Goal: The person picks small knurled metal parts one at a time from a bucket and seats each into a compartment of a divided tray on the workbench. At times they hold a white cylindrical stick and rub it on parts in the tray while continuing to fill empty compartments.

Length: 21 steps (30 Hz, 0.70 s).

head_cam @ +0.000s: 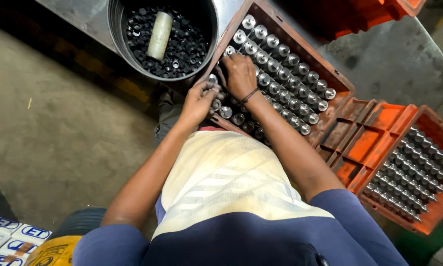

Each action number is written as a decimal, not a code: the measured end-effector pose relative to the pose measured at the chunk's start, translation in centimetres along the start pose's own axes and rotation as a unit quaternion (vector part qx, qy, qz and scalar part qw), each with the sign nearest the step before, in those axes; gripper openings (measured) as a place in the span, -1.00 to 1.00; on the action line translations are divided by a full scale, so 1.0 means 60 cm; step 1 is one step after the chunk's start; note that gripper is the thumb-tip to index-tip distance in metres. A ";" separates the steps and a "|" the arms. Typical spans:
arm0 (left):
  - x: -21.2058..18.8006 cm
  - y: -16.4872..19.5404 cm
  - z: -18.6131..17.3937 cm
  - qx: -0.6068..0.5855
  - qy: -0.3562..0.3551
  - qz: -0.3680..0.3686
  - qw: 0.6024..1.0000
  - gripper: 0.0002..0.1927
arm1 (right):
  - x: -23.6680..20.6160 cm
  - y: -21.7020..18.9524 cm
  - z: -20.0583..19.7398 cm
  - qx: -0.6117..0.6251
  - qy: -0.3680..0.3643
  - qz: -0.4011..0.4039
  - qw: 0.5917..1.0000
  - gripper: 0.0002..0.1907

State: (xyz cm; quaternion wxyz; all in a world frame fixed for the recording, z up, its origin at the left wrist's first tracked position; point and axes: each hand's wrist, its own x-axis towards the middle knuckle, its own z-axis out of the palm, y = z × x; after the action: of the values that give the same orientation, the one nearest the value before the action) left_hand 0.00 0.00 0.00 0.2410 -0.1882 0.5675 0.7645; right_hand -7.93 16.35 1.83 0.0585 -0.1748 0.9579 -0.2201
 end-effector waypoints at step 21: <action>0.012 -0.017 0.041 0.097 0.030 0.090 0.991 -0.77 | -0.089 0.012 -0.078 0.302 -0.053 0.040 0.951 -0.73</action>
State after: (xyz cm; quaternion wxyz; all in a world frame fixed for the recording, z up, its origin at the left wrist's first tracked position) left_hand -0.01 2.70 -0.48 0.1715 -0.1352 0.6609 0.7180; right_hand -4.06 20.77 5.91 0.1680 -0.1221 0.8484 -0.4868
